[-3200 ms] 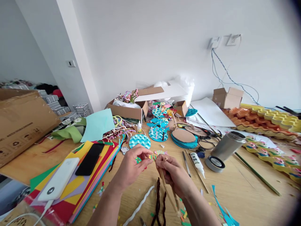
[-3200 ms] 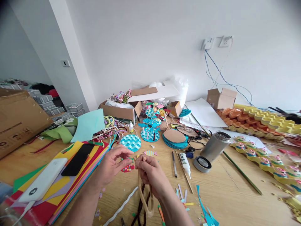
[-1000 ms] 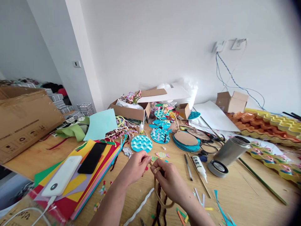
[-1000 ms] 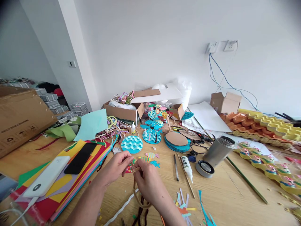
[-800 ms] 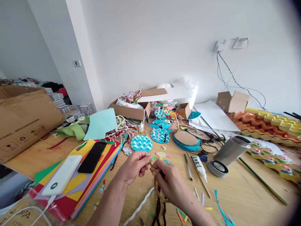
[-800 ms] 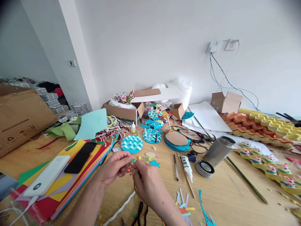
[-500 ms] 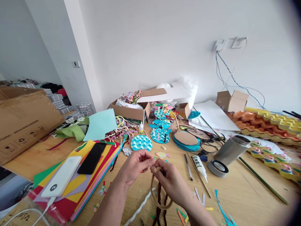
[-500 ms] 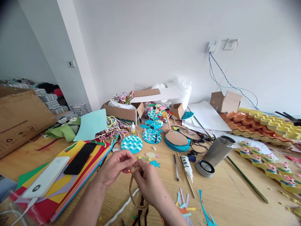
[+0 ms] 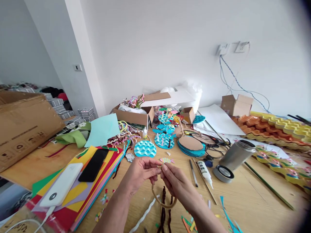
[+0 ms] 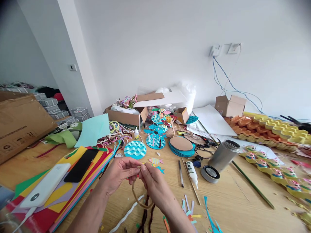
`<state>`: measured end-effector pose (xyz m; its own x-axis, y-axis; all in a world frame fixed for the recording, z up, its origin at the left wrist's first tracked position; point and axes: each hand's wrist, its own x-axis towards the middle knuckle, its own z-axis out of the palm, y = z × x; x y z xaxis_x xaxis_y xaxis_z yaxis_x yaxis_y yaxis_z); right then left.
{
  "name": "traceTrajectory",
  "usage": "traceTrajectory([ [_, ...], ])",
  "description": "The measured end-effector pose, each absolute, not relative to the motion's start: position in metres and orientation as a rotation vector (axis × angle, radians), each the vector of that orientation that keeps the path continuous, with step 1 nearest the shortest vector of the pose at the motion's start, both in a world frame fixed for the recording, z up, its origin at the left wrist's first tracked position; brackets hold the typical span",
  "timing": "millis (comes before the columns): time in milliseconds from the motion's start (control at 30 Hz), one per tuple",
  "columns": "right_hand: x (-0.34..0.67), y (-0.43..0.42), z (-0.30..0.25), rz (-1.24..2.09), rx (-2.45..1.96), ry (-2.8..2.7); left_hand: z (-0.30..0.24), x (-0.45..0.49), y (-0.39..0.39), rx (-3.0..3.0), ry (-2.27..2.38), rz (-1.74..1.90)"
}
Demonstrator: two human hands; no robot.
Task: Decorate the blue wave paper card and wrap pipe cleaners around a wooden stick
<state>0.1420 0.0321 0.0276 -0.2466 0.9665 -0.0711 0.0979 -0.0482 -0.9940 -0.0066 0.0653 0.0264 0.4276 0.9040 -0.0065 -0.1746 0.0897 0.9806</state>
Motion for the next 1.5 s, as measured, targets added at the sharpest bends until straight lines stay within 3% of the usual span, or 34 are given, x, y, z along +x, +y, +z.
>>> traceTrajectory([
  [633,0.152,0.036,0.027,1.723,-0.978,-1.236,0.032,-0.008,0.064,1.448,0.986,1.054],
  [733,0.151,0.034,0.028,1.491,-1.086,-1.502,0.03,-0.008,0.065,1.448,1.029,1.066],
  [867,0.145,0.03,0.029,0.756,-1.348,-1.932,0.025,-0.005,0.066,1.499,1.138,1.114],
  [933,0.143,0.028,0.028,0.574,-1.419,-2.01,0.023,-0.004,0.066,1.497,1.171,1.123],
  [1500,0.14,0.038,0.024,1.323,-1.151,-1.303,0.024,-0.011,0.069,1.023,0.83,1.007],
])
